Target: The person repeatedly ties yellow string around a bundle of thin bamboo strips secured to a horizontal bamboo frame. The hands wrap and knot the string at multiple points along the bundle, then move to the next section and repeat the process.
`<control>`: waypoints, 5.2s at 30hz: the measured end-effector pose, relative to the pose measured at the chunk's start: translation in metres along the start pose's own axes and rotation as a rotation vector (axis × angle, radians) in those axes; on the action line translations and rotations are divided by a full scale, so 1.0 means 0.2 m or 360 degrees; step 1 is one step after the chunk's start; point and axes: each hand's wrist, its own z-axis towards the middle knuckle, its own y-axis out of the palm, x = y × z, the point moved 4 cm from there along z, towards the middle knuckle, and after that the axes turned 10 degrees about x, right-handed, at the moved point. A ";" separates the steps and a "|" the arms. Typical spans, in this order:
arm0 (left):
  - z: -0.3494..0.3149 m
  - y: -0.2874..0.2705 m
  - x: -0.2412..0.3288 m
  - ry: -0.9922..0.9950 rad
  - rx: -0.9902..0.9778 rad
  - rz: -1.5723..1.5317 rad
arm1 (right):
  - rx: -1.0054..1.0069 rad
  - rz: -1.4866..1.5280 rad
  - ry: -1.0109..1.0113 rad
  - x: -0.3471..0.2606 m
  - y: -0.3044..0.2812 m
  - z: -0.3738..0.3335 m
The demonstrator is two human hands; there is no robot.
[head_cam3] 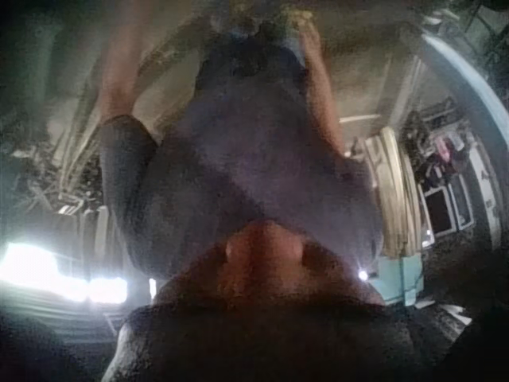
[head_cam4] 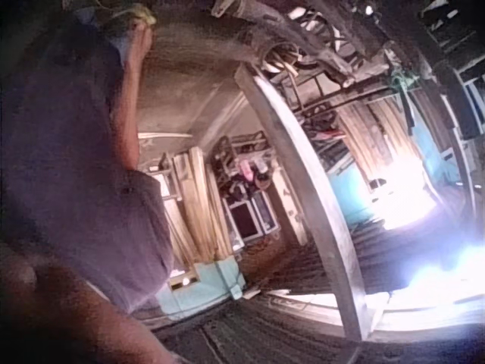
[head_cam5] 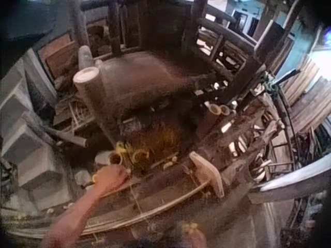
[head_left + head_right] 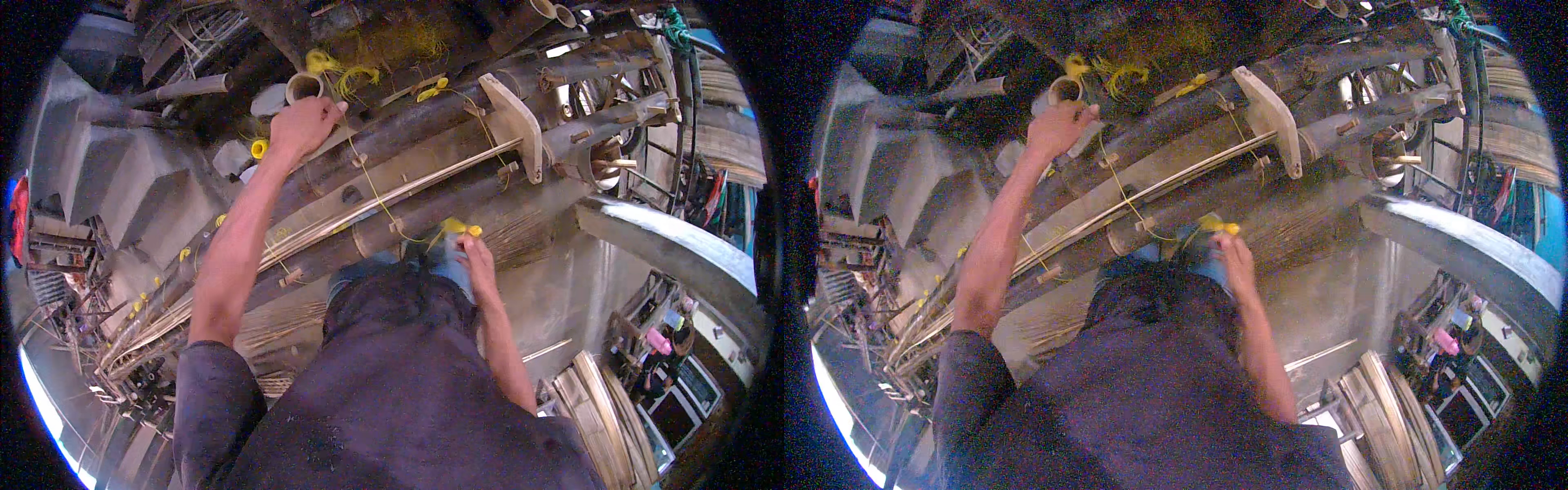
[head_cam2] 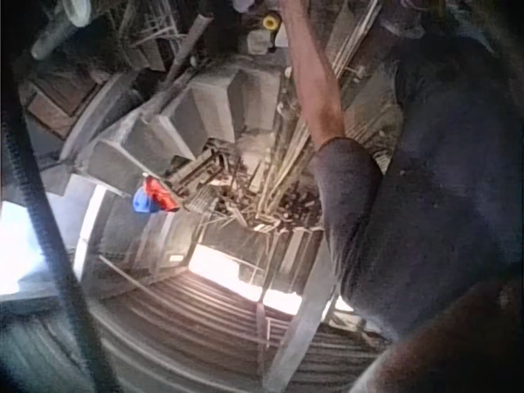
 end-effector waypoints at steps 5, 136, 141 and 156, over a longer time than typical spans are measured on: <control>-0.19 -0.06 0.54 0.1055 -0.0438 0.0091 | 0.0110 -0.0601 0.0176 0.20 -0.62 0.12; -2.17 -1.05 -1.46 -0.0692 0.0917 -0.1365 | -0.0741 -0.1404 -0.1014 -0.03 1.28 -1.33; -2.18 -1.04 -1.40 -0.0655 0.0988 -0.1298 | -0.0387 -0.1509 -0.0997 0.03 1.33 -1.31; -1.61 -0.90 -0.74 0.0141 0.0389 -0.0742 | -0.0847 -0.1570 -0.1994 -0.87 1.53 -1.13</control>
